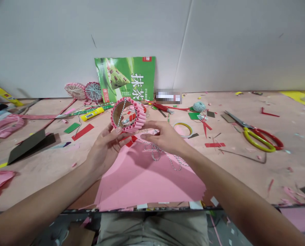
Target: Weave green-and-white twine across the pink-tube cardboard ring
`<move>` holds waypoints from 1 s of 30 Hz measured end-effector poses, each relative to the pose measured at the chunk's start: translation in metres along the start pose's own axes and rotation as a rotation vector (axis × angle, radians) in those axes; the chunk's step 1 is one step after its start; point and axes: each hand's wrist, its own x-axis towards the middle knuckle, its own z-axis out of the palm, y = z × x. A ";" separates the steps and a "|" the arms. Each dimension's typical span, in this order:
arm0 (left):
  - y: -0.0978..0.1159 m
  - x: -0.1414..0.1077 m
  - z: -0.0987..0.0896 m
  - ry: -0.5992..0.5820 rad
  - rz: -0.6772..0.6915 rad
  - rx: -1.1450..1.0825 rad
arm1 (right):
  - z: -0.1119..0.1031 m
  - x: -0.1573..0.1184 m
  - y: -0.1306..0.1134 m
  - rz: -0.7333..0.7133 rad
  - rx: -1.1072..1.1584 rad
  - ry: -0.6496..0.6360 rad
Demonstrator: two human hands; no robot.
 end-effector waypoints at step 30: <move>0.062 -0.003 0.010 0.003 -0.005 0.069 | -0.008 0.032 -0.013 -0.138 0.183 0.122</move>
